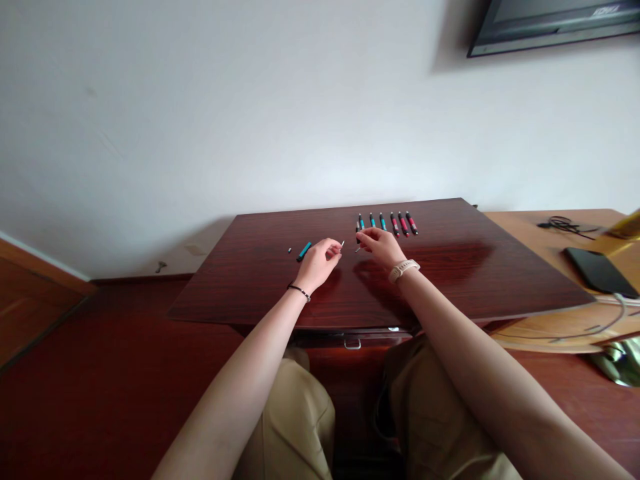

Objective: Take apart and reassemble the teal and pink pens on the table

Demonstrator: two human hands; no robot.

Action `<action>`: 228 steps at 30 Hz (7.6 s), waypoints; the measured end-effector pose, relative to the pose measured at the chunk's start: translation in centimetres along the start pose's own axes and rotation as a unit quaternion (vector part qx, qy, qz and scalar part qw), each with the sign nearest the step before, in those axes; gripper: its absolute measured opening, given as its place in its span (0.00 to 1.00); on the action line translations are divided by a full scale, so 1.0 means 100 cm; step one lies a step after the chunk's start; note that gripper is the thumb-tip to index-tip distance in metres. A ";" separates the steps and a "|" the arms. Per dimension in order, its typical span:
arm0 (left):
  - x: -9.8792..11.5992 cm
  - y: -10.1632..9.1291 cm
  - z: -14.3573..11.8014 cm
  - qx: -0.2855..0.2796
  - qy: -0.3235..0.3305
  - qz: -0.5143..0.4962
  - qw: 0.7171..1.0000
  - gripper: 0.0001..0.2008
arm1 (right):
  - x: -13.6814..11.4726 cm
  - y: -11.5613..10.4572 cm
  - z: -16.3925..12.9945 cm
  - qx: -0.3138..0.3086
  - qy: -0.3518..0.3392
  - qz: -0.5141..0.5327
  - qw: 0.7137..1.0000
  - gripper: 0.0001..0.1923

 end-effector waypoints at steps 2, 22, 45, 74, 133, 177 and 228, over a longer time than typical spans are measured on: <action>0.001 0.004 -0.002 -0.019 0.012 0.038 0.999 0.08 | 0.006 -0.008 0.005 0.012 -0.006 -0.021 1.000 0.14; 0.008 0.004 -0.005 -0.050 -0.019 0.168 0.984 0.03 | 0.015 -0.041 0.010 0.028 -0.014 -0.423 0.905 0.09; 0.004 0.006 -0.004 -0.063 -0.017 0.222 0.973 0.06 | 0.004 -0.030 -0.006 -0.002 0.059 -0.474 0.878 0.07; 0.004 -0.006 -0.002 -0.062 -0.039 0.343 0.936 0.08 | -0.004 0.003 -0.009 -0.063 -0.005 -0.467 0.882 0.11; -0.001 -0.005 -0.001 -0.110 -0.022 0.326 0.939 0.08 | 0.002 0.009 -0.005 -0.134 -0.075 -0.439 0.885 0.08; 0.003 0.002 -0.001 -0.113 -0.015 0.298 0.948 0.08 | 0.007 -0.035 0.010 0.055 -0.021 -0.384 0.921 0.14; 0.002 0.003 0.000 -0.108 -0.021 0.286 0.952 0.07 | 0.024 0.015 -0.011 -0.125 0.172 -0.056 0.976 0.10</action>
Point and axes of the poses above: each hand's wrist, its own z-axis towards the middle knuckle, its own y-axis out of the palm, x = y × z, the point moved 7 cm from there along z, towards the middle knuckle, and after that the axes turned 1 degree about -y, right-handed, at the moved point
